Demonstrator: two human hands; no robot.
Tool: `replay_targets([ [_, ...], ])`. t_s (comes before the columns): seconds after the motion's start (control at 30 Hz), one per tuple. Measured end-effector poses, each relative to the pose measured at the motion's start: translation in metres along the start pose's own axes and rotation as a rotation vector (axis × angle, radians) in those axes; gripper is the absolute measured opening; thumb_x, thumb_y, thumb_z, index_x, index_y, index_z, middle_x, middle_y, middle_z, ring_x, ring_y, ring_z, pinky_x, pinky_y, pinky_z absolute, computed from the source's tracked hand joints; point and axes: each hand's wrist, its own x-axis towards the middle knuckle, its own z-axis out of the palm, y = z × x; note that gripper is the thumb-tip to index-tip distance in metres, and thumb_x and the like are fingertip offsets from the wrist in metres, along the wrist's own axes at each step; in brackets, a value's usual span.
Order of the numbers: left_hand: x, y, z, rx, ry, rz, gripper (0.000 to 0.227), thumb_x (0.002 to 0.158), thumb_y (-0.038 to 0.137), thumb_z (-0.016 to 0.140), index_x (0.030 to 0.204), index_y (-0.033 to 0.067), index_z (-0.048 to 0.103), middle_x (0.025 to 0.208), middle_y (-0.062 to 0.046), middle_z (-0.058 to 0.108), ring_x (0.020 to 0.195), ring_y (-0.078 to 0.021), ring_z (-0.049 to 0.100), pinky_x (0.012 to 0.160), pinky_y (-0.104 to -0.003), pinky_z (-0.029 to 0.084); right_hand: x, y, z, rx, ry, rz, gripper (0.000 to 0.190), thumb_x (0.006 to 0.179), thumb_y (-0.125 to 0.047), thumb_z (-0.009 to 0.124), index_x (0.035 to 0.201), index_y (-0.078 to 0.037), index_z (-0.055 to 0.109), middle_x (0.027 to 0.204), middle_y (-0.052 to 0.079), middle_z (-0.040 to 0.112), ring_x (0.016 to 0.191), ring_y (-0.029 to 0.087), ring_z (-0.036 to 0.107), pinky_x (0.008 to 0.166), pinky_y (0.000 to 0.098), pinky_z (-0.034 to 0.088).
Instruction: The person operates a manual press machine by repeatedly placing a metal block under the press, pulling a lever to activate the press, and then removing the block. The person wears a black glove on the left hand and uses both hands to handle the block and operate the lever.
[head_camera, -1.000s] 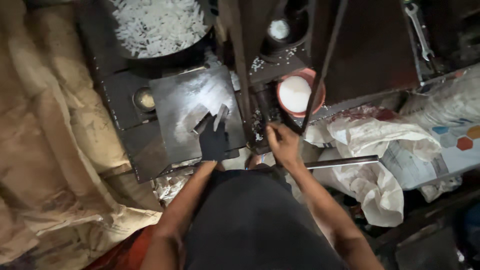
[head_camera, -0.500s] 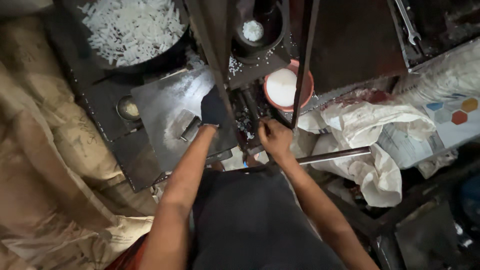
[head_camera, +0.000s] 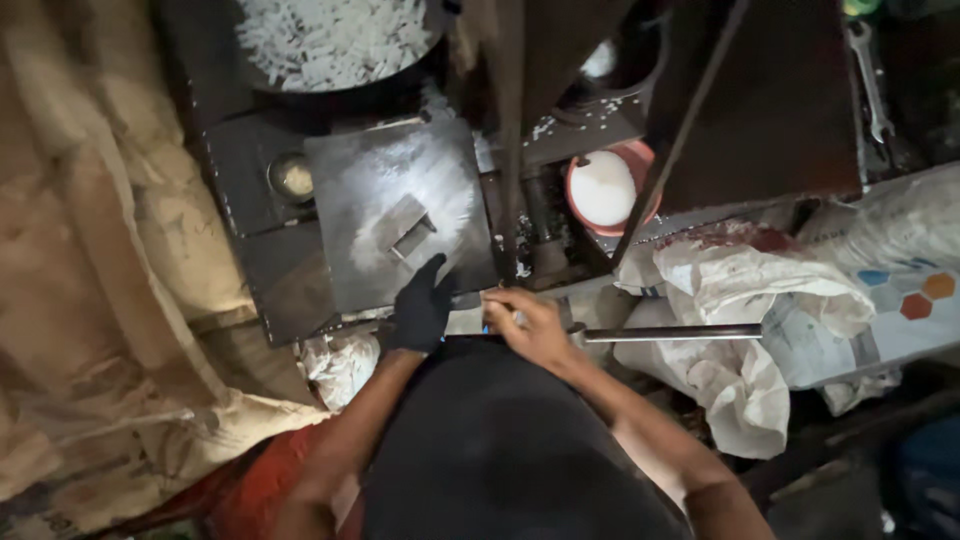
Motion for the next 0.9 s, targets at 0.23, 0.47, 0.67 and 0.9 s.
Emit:
replay_targets([
  [0.23,-0.036,-0.030,-0.045,-0.019,-0.104,0.025,0.064,0.081,0.009,0.062,0.144,0.0092,0.056,0.137,-0.020,0.065,0.116,-0.0405,0.066,0.088,-0.045,0.056,0.051,0.046,0.078,-0.250,0.048,0.168,0.028,0.102,-0.008,0.059,0.128,-0.004,0.069,0.113,0.018,0.067,0.096,0.034,0.066,0.088,0.0371,0.053],
  [0.47,-0.050,-0.087,-0.051,0.216,-0.182,0.117,0.056,0.089,0.015,0.064,0.144,0.0115,0.057,0.134,-0.018,0.066,0.109,-0.0389,0.069,0.092,-0.047,0.056,0.082,0.105,0.107,-0.364,-0.017,-0.062,0.024,0.095,-0.011,0.069,0.118,-0.005,0.071,0.114,0.017,0.068,0.108,0.037,0.066,0.095,0.0422,0.052],
  [0.67,-0.053,-0.080,-0.074,0.158,-0.162,0.093,0.056,0.085,0.023,0.068,0.138,0.0070,0.058,0.139,-0.024,0.060,0.111,-0.0423,0.066,0.090,-0.049,0.054,0.102,0.135,0.123,-0.672,-0.204,-0.047,0.020,0.094,-0.013,0.065,0.112,-0.007,0.073,0.109,0.018,0.066,0.101,0.040,0.063,0.087,0.0469,0.051],
  [0.9,-0.045,-0.029,-0.093,0.048,-0.110,-0.159,0.057,0.082,0.024,0.066,0.137,0.0100,0.060,0.120,-0.021,0.070,0.106,-0.0389,0.070,0.088,-0.046,0.056,0.086,0.119,0.122,-1.072,-0.318,-0.260,0.024,0.076,-0.005,0.060,0.100,0.000,0.063,0.101,0.019,0.062,0.098,0.038,0.065,0.085,0.0460,0.054],
])
